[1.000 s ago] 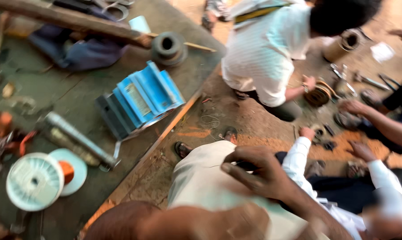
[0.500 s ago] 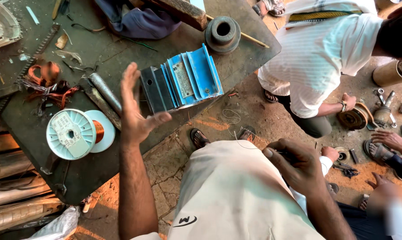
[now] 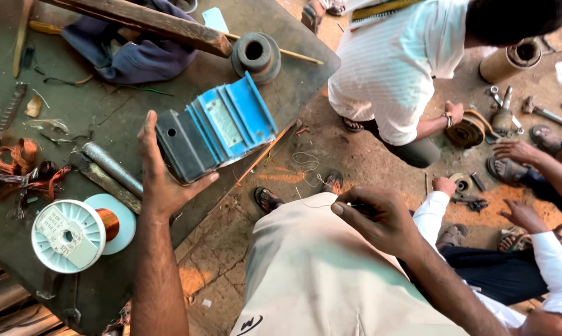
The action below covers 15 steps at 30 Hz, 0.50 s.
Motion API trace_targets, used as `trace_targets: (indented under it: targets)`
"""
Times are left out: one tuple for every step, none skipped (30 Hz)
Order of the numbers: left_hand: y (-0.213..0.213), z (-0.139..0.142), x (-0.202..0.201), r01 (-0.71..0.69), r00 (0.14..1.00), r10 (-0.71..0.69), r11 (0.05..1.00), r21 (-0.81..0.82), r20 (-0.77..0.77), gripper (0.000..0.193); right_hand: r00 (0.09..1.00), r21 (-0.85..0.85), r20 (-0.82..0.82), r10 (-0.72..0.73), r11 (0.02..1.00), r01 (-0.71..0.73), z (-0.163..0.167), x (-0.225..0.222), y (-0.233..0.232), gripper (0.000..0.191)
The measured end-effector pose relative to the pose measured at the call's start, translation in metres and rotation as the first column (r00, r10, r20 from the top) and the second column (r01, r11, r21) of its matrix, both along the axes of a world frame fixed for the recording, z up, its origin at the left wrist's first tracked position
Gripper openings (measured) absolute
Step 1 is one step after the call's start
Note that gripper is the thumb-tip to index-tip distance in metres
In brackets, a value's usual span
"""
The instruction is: The person works on a blue electric motor placed on a workbench, using a metal rod to press into the motor housing and a screwdriver to adjust internal components. The person repeatedly inserts and removes the rod and manipulates wires inside the motor while others work nearby on the floor.
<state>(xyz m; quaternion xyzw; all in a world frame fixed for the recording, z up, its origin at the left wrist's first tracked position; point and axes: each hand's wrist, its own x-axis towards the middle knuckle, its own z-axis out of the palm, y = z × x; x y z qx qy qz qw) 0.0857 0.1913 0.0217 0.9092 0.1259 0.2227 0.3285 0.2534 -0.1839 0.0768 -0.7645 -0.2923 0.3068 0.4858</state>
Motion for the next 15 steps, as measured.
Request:
trace_targets:
  targets:
    - [-0.002, 0.000, 0.000, 0.003, 1.000, -0.003, 1.000, 0.014, 0.013, 0.139, 1.000, -0.010, -0.005, -0.011, 1.000, 0.011, 0.000, 0.000, -0.001, 0.019]
    - [-0.005, 0.001, 0.000, 0.002, 1.000, -0.003, 1.000, 0.030, 0.028, 0.137, 1.000, -0.018, -0.008, -0.019, 1.000, 0.019, 0.001, -0.001, -0.003, 0.019]
    - [-0.007, 0.001, 0.000, -0.018, 0.999, 0.018, 1.000, 0.022, 0.033, 0.136, 1.000, -0.026, -0.008, -0.027, 0.999, 0.027, 0.000, -0.001, -0.004, 0.019]
    - [-0.010, 0.001, 0.000, -0.040, 0.999, 0.039, 0.999, 0.015, 0.036, 0.136, 1.000, -0.012, 0.001, -0.031, 0.999, 0.031, 0.000, -0.001, -0.006, 0.018]
    - [-0.014, 0.001, 0.000, -0.064, 0.997, 0.064, 0.998, 0.008, 0.038, 0.136, 0.999, 0.001, 0.009, -0.033, 0.999, 0.033, -0.001, 0.000, -0.007, 0.018]
    - [-0.018, 0.001, 0.000, -0.075, 0.995, 0.076, 0.997, -0.017, 0.071, 0.135, 0.999, 0.015, 0.015, -0.035, 0.999, 0.035, -0.002, 0.000, -0.009, 0.018]
    - [-0.023, 0.001, 0.002, -0.086, 0.990, 0.090, 0.995, -0.041, 0.105, 0.134, 0.999, 0.015, 0.016, -0.040, 0.999, 0.040, -0.003, 0.000, -0.011, 0.018]
    - [-0.029, 0.003, 0.005, -0.096, 0.985, 0.104, 0.993, -0.066, 0.138, 0.133, 0.999, 0.014, 0.016, -0.046, 0.999, 0.045, -0.004, 0.000, -0.013, 0.017]
    - [-0.034, 0.007, 0.007, -0.100, 0.982, 0.110, 0.992, -0.072, 0.154, 0.129, 0.999, 0.011, 0.018, -0.051, 0.999, 0.051, -0.005, 0.000, -0.014, 0.017]
    - [-0.040, 0.012, 0.011, -0.105, 0.978, 0.117, 0.991, -0.080, 0.173, 0.125, 0.999, 0.005, 0.016, -0.049, 0.999, 0.049, -0.006, 0.000, -0.016, 0.017]
    - [-0.044, 0.019, 0.014, -0.110, 0.973, 0.126, 0.990, -0.089, 0.193, 0.121, 0.999, -0.003, 0.015, -0.047, 0.999, 0.047, -0.007, 0.000, -0.018, 0.017]
    - [-0.047, 0.030, 0.018, -0.106, 0.974, 0.117, 0.992, -0.069, 0.196, 0.118, 0.999, -0.010, 0.016, -0.043, 0.999, 0.043, -0.008, 0.001, -0.019, 0.017]
    - [-0.049, 0.042, 0.021, -0.101, 0.974, 0.109, 0.994, -0.050, 0.199, 0.116, 0.999, -0.008, 0.013, -0.042, 0.999, 0.043, -0.008, 0.002, -0.021, 0.017]
    - [-0.051, 0.057, 0.023, -0.099, 0.974, 0.103, 0.995, -0.031, 0.202, 0.113, 0.999, -0.006, 0.011, -0.040, 0.999, 0.040, -0.009, 0.003, -0.023, 0.017]
    - [-0.052, 0.075, 0.023, -0.087, 0.985, 0.075, 0.993, 0.074, 0.153, 0.112, 0.999, -0.002, 0.012, -0.036, 0.999, 0.036, -0.010, 0.005, -0.025, 0.017]
